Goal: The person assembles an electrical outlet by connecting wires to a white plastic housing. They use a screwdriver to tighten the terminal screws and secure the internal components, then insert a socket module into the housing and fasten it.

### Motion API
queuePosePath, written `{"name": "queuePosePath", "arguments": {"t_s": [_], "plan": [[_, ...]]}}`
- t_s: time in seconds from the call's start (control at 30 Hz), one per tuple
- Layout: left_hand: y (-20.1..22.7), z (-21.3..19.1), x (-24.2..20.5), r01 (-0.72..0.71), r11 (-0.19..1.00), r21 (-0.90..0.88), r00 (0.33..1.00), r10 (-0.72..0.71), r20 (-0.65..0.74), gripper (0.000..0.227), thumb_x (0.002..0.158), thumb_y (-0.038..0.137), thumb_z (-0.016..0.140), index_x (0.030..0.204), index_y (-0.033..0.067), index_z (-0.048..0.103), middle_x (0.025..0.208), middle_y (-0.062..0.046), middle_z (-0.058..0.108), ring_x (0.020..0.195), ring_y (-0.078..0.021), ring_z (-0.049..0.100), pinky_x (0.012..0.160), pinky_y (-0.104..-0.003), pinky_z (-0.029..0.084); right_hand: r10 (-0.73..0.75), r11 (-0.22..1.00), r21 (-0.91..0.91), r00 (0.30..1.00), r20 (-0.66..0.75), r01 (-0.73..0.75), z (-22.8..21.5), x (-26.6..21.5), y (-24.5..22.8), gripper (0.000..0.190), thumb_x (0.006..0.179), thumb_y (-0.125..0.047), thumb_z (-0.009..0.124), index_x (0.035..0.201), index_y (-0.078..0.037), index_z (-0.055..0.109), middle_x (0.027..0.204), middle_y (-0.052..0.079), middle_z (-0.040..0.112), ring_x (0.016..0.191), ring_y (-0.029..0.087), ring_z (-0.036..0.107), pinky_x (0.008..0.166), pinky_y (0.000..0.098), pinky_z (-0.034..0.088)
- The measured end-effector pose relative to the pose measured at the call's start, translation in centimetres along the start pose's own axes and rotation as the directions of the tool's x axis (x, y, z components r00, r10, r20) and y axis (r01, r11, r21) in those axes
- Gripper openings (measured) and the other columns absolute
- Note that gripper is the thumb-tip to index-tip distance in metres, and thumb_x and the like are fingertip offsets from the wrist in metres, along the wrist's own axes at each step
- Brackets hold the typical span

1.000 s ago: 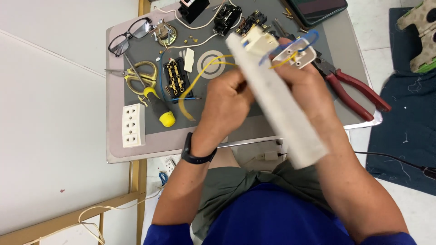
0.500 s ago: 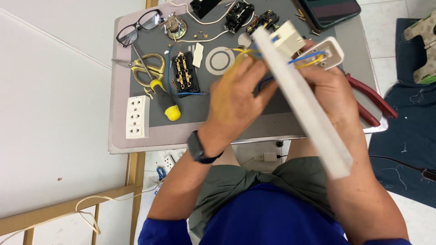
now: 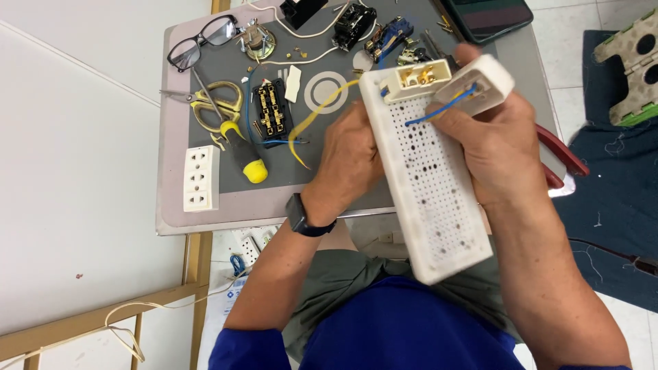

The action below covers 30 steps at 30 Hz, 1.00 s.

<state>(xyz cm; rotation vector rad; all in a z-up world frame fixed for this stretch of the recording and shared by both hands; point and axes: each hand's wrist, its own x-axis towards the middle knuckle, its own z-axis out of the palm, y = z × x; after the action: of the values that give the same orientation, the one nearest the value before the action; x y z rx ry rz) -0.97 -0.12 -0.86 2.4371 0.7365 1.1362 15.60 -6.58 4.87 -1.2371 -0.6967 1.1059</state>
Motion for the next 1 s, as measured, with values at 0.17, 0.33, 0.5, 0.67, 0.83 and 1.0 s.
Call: {"name": "queuePosePath", "arguments": {"t_s": [0.17,0.33,0.5,0.67,0.83,1.0], "plan": [[1.0,-0.8,0.1,0.018,0.999,0.045,0.997,-0.014,-0.073,0.009,0.092,0.014,0.064,0.091,0.0057,0.060,0.088,-0.012,0.056,0.076,-0.0299,0.054,0.062,-0.041,0.042,-0.154,0.983,0.103,0.988,0.029,0.150,-0.9,0.4,0.2,0.083,0.076,0.008,0.070,0.150,-0.012,0.038,0.126,0.004,0.065,0.107,0.012,0.062,0.092,0.0281,0.056],[1.4,-1.2,-0.2,0.234,0.971,0.058,0.972,-0.231,-0.043,0.033,0.085,0.007,0.056,0.068,0.0113,0.028,0.056,-0.002,0.027,0.058,-0.0151,0.019,0.049,-0.037,0.020,-0.017,0.935,0.353,0.991,0.129,-0.030,-0.1,-0.4,0.5,0.088,0.074,0.009,0.066,0.154,-0.015,0.036,0.113,0.001,0.059,0.104,0.019,0.061,0.090,0.0324,0.054],[2.4,-0.2,0.4,0.246,0.959,-0.143,0.957,-0.264,-0.119,0.016,0.089,0.023,0.054,0.083,0.0097,0.047,0.065,-0.005,0.054,0.051,-0.0224,0.048,0.049,-0.035,0.035,0.132,0.918,0.352,0.977,0.165,-0.183,1.5,-2.7,1.4,0.093,0.067,0.001,0.063,0.152,-0.021,0.031,0.120,0.015,0.062,0.101,0.031,0.064,0.083,0.0482,0.057],[3.9,0.1,0.6,0.348,0.925,-0.152,0.929,-0.363,-0.077,0.021,0.088,0.032,0.053,0.082,0.0133,0.045,0.064,-0.001,0.055,0.054,-0.0148,0.051,0.048,-0.034,0.037,0.161,0.902,0.386,0.981,0.113,-0.192,1.2,-3.9,1.5,0.056,0.070,0.000,0.066,0.123,-0.005,0.051,0.114,0.016,0.067,0.098,0.030,0.067,0.083,0.0428,0.057],[3.0,2.4,0.2,0.468,0.806,-0.362,0.866,-0.499,0.007,0.012,0.090,0.021,0.059,0.099,0.0133,0.060,0.090,-0.002,0.070,0.081,-0.0113,0.064,0.066,-0.031,0.054,0.188,0.897,0.377,0.970,0.151,-0.232,-0.5,-2.5,2.3,0.048,0.077,-0.001,0.062,0.125,0.000,0.054,0.116,0.020,0.066,0.099,0.032,0.067,0.086,0.0460,0.057],[0.8,5.8,-0.2,0.545,0.082,-0.834,0.569,-0.767,0.296,0.012,0.094,0.017,0.058,0.088,0.0059,0.060,0.079,-0.015,0.069,0.067,-0.0214,0.069,0.051,-0.030,0.054,0.157,0.800,0.552,0.970,0.188,-0.236,-1.4,-1.6,4.9,0.035,0.084,-0.004,0.060,0.119,-0.004,0.062,0.101,0.020,0.069,0.090,0.038,0.072,0.079,0.0549,0.059]]}}
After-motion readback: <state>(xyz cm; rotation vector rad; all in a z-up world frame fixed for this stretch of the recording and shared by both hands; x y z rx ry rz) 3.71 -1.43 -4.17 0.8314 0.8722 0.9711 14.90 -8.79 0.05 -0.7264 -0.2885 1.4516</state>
